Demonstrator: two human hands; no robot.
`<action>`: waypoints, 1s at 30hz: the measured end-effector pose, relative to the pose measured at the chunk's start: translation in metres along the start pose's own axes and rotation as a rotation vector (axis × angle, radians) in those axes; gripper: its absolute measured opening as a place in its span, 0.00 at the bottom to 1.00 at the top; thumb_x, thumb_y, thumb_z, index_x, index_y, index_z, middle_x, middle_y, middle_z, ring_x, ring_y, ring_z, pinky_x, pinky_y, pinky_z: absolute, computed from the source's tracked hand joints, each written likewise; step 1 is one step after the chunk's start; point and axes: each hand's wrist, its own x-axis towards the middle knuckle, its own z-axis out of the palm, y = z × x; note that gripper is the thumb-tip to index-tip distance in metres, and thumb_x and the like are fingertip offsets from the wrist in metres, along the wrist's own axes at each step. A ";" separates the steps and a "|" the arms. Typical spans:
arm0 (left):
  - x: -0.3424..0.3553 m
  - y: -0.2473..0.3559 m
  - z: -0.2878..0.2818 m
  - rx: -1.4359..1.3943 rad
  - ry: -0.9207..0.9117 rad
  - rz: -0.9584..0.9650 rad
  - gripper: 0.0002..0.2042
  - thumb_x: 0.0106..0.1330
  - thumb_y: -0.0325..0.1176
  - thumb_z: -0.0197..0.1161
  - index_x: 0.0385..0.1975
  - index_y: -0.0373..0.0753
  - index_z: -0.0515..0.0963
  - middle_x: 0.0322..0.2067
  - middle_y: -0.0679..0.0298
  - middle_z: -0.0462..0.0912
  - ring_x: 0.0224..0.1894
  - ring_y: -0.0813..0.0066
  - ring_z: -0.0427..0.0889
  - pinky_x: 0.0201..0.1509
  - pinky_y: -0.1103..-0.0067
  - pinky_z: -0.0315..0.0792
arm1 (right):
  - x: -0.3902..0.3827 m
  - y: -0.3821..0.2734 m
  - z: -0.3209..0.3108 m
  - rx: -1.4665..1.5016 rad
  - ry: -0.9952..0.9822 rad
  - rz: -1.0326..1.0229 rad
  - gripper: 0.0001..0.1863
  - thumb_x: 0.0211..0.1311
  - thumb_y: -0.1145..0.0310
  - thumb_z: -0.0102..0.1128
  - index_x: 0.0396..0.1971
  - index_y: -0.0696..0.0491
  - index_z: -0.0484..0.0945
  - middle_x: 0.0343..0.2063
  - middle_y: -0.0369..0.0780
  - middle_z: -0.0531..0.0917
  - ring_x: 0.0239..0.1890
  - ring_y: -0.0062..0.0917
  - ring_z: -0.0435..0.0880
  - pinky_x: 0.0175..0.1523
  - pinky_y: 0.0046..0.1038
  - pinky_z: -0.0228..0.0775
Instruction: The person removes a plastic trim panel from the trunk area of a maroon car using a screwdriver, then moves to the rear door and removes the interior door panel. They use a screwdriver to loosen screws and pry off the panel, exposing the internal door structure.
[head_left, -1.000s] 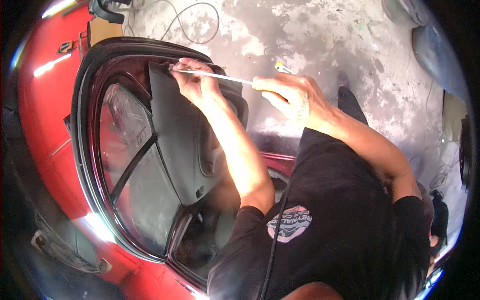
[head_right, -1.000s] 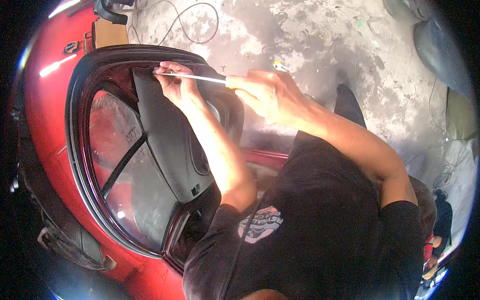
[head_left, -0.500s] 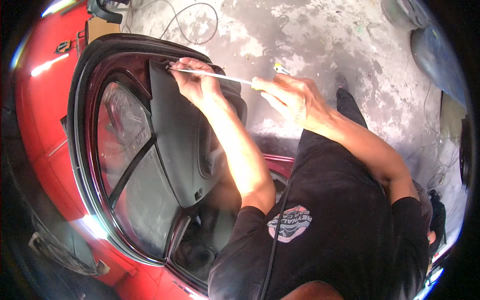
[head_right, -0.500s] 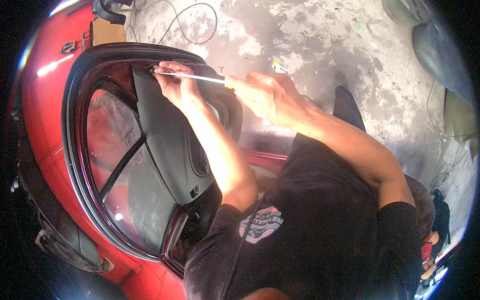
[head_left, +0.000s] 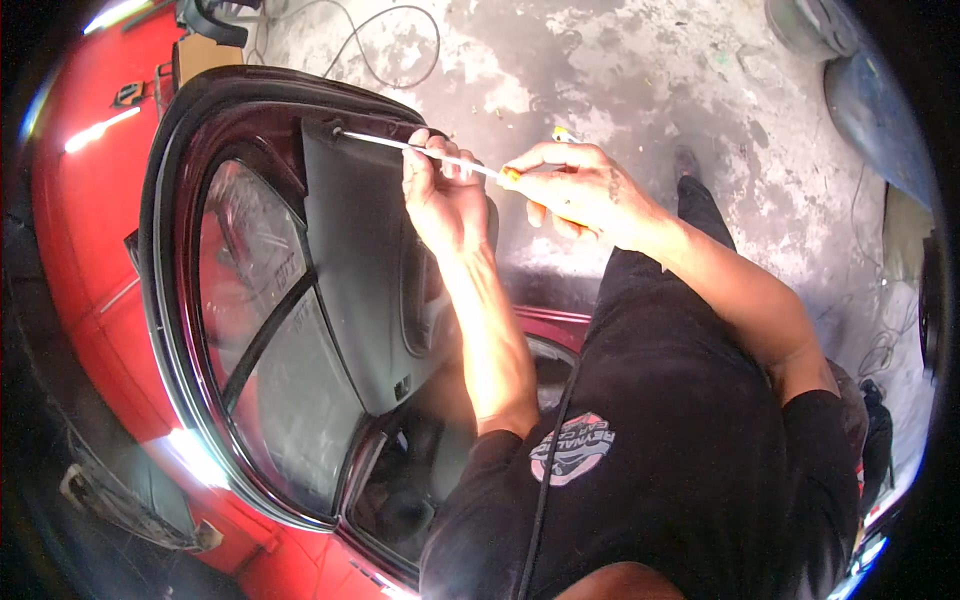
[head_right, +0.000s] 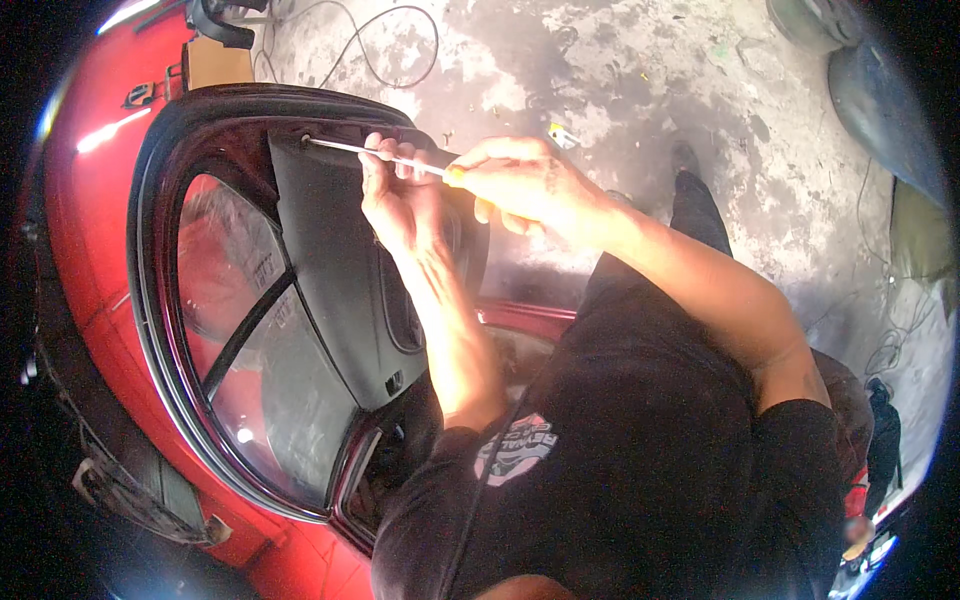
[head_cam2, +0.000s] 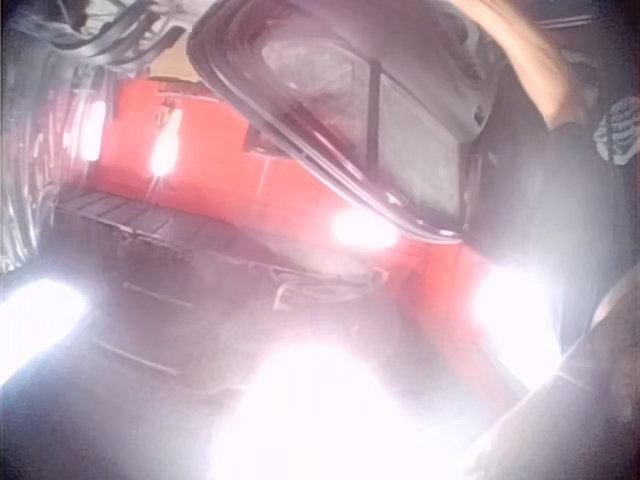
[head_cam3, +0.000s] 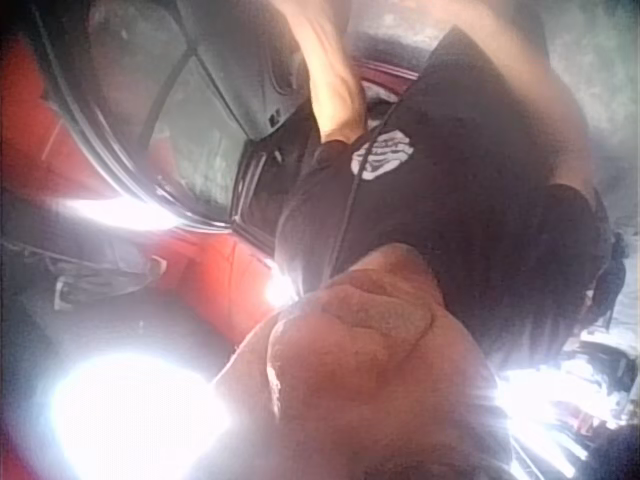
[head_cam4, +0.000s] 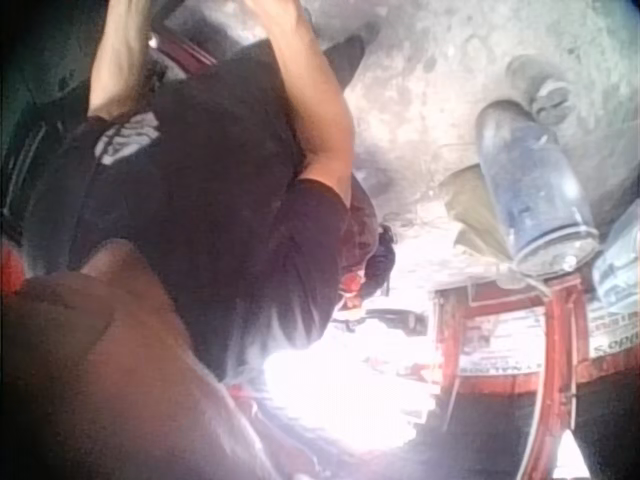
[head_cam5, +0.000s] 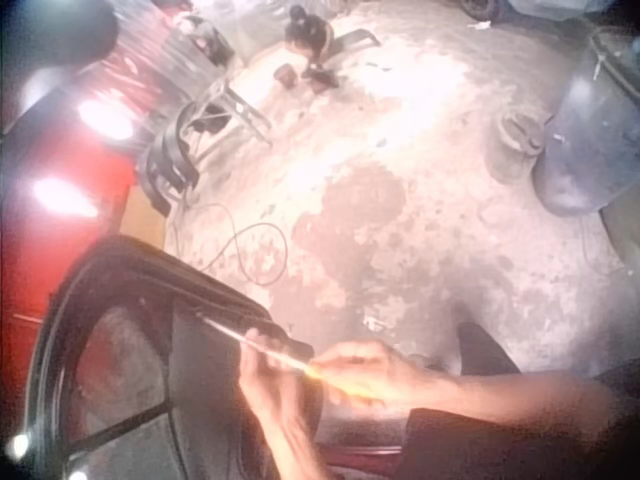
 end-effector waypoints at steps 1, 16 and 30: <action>0.003 0.002 -0.002 0.019 -0.010 -0.007 0.10 0.72 0.35 0.58 0.43 0.34 0.75 0.30 0.64 0.76 0.26 0.79 0.66 0.30 0.81 0.61 | 0.000 -0.002 -0.001 0.037 -0.001 0.040 0.13 0.67 0.67 0.58 0.47 0.53 0.81 0.23 0.43 0.83 0.24 0.27 0.83 0.31 0.29 0.75; 0.006 0.016 0.003 0.178 0.090 0.055 0.09 0.72 0.33 0.58 0.42 0.32 0.74 0.26 0.65 0.73 0.23 0.81 0.65 0.25 0.84 0.60 | 0.006 0.054 0.017 -0.377 0.220 -0.575 0.21 0.70 0.67 0.54 0.62 0.50 0.71 0.20 0.38 0.74 0.23 0.19 0.75 0.30 0.26 0.72; 0.009 0.016 0.016 0.244 0.203 0.113 0.08 0.73 0.31 0.56 0.41 0.31 0.74 0.24 0.63 0.72 0.21 0.81 0.61 0.24 0.83 0.58 | 0.009 0.058 0.015 -0.042 0.039 -0.360 0.18 0.67 0.71 0.57 0.55 0.57 0.75 0.19 0.36 0.74 0.17 0.20 0.71 0.28 0.26 0.71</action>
